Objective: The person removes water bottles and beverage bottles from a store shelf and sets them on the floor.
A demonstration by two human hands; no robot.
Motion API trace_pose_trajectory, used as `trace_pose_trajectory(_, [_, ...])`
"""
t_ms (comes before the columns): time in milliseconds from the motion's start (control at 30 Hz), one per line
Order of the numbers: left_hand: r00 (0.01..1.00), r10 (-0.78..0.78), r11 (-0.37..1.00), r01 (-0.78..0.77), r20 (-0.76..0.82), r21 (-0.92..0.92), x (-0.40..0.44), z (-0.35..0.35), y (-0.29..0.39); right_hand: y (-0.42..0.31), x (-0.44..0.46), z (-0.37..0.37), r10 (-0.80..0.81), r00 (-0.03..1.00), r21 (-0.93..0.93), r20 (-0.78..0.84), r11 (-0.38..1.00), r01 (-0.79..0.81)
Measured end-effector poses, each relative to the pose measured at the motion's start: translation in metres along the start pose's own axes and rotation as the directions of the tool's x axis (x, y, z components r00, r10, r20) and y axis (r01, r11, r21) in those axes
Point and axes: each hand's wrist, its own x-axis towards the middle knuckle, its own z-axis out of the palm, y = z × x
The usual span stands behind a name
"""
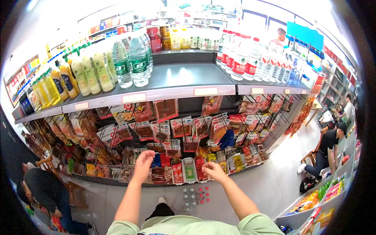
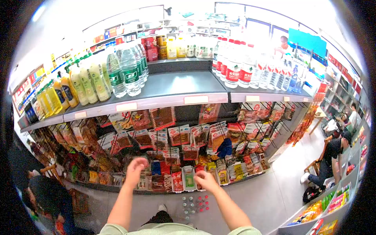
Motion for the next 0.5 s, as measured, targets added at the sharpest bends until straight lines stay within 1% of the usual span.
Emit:
trace_pose_trajectory(33, [0.999,0.047,0.999,-0.047,-0.008,0.001,0.01,-0.002,0.023,-0.027,0.001,0.003,-0.051,0.999,0.017,0.006,0.999,0.051])
trace_pose_trajectory(67, [0.992,0.126,0.992,-0.126,-0.015,-0.001,0.021,-0.005,0.035,-0.041,0.009,0.003,-0.093,0.995,0.108,0.025,0.99,0.09])
trace_pose_trajectory(100, [0.978,0.205,0.979,-0.205,-0.021,-0.005,0.032,-0.009,0.047,-0.065,0.013,0.004,-0.134,0.991,0.082,0.026,0.988,0.131])
trace_pose_trajectory(133, [0.978,0.201,0.979,-0.202,-0.057,-0.015,0.04,-0.01,0.064,-0.088,0.017,0.005,-0.165,0.986,0.053,0.03,0.985,0.163])
trace_pose_trajectory(167, [0.963,0.267,0.962,-0.269,-0.047,-0.048,0.052,-0.015,0.072,-0.114,0.02,0.007,-0.196,0.98,0.084,0.035,0.978,0.193])
trace_pose_trajectory(200, [0.948,0.313,0.949,-0.315,-0.051,-0.032,0.062,-0.018,0.084,-0.132,0.026,0.009,-0.27,0.962,0.085,0.034,0.96,0.267])
trace_pose_trajectory(233, [0.932,0.358,0.933,-0.359,-0.051,-0.016,0.072,-0.021,0.096,-0.158,0.028,0.013,-0.311,0.95,0.098,0.039,0.947,0.306])
trace_pose_trajectory(300, [0.901,0.427,0.902,-0.43,-0.07,-0.032,0.092,-0.025,0.114,-0.192,0.042,0.02,-0.402,0.914,0.06,0.048,0.915,0.399])
trace_pose_trajectory(367, [0.865,0.498,0.865,-0.501,-0.057,-0.035,0.12,-0.037,0.121,-0.232,0.052,0.029,-0.489,0.87,0.147,0.065,0.867,0.476])
trace_pose_trajectory(433, [0.858,0.505,0.861,-0.509,-0.089,-0.022,0.137,-0.037,0.143,-0.264,0.064,0.039,-0.529,0.847,0.213,0.053,0.835,0.508])
trace_pose_trajectory(467, [0.861,0.502,0.863,-0.505,-0.085,-0.018,0.149,-0.043,0.147,-0.272,0.078,0.042,-0.597,0.799,0.229,0.068,0.789,0.57])
trace_pose_trajectory(500, [0.861,0.501,0.863,-0.504,-0.087,-0.015,0.159,-0.044,0.152,-0.283,0.087,0.048,-0.61,0.791,0.253,0.047,0.774,0.581])
